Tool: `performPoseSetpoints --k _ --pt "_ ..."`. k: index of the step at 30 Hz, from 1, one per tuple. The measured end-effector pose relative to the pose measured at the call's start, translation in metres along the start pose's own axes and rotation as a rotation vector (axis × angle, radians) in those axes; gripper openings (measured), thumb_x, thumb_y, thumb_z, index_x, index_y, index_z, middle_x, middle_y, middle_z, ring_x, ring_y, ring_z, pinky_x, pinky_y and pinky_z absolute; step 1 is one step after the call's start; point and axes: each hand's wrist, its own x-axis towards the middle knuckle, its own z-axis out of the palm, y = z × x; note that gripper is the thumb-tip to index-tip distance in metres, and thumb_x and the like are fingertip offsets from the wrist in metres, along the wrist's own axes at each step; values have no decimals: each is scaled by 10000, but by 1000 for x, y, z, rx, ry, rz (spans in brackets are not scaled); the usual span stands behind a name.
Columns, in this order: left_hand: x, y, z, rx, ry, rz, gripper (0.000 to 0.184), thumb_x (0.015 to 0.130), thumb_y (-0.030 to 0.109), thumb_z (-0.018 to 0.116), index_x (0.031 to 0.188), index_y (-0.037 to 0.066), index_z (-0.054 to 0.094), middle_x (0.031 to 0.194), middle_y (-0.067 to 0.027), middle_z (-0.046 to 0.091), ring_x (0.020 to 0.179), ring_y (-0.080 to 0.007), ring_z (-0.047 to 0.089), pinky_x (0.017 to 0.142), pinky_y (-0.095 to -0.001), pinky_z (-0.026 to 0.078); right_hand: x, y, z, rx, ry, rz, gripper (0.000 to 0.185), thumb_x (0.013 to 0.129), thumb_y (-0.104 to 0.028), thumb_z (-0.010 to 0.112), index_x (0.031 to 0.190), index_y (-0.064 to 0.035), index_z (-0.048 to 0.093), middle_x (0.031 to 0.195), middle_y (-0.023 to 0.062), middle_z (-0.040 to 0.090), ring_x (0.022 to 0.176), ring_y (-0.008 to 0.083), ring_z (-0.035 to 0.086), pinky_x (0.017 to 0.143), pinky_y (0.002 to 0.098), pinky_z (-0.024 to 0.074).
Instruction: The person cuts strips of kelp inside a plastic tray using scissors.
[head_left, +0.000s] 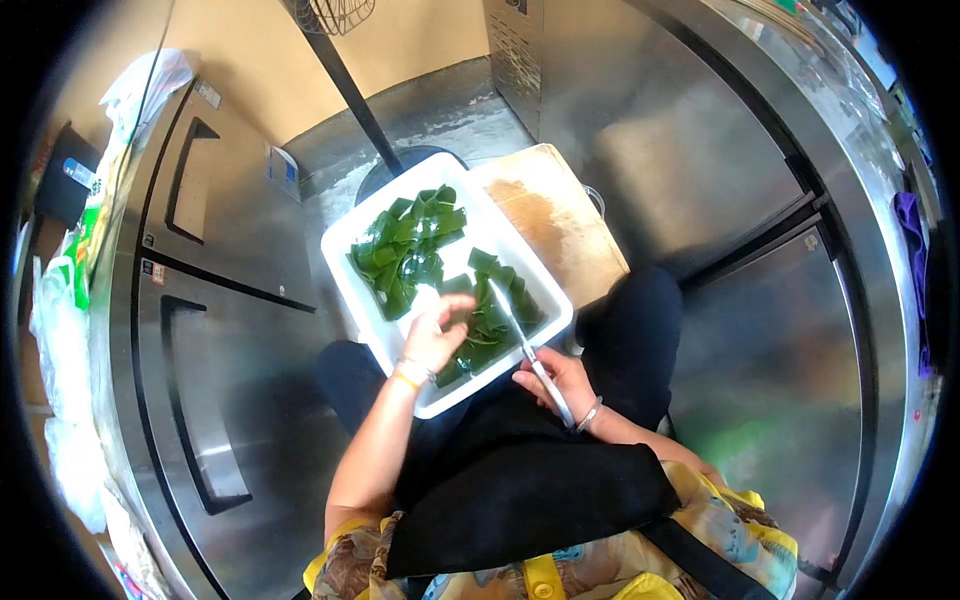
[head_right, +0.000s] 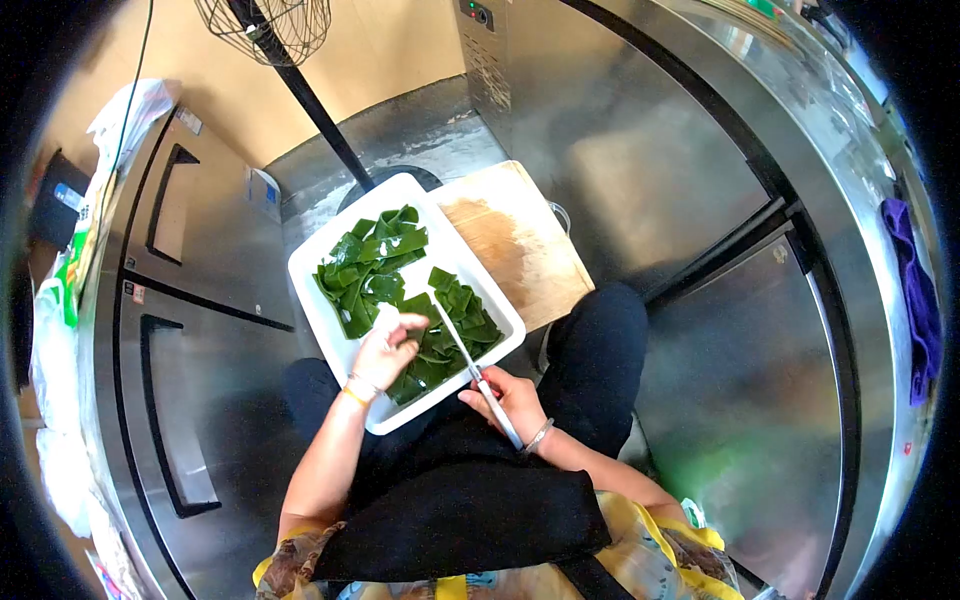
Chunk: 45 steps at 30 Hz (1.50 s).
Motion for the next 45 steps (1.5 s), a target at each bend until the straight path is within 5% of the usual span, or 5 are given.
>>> performPoseSetpoints --k 12,18,22,30,45 --pt "81 -24 -71 1335 133 73 272 707 15 607 965 96 635 1053 -88 520 961 -305 534 843 -390 474 6 27 -8 -97 13 -78 235 794 -206 723 867 -35 580 588 43 508 546 78 446 535 244 430" --pt "79 -4 -78 917 517 397 147 769 116 675 886 29 658 945 -126 641 857 -301 599 794 -342 472 5 27 -8 -100 -6 -62 223 792 -182 724 877 -35 581 601 30 516 551 71 447 534 236 428" --pt "63 37 -77 -58 403 220 192 941 204 535 1025 38 582 845 -7 611 744 -98 557 720 -233 458 0 12 -7 -91 -51 -76 230 791 -171 723 915 -33 587 621 38 546 562 75 483 549 236 446" --pt "12 59 -61 -1181 157 -393 141 919 195 505 893 58 522 692 -43 509 716 -193 530 813 -394 494 -5 -31 0 -159 -150 -37 304 811 -198 709 1024 -24 580 776 67 605 681 104 553 647 252 476" --pt "-19 48 -20 -271 -27 -1 284 754 -66 682 945 40 501 846 3 583 800 -50 542 710 -202 449 1 -47 5 -357 -121 -194 312 796 -244 726 947 -15 577 621 55 511 559 114 439 537 269 413"
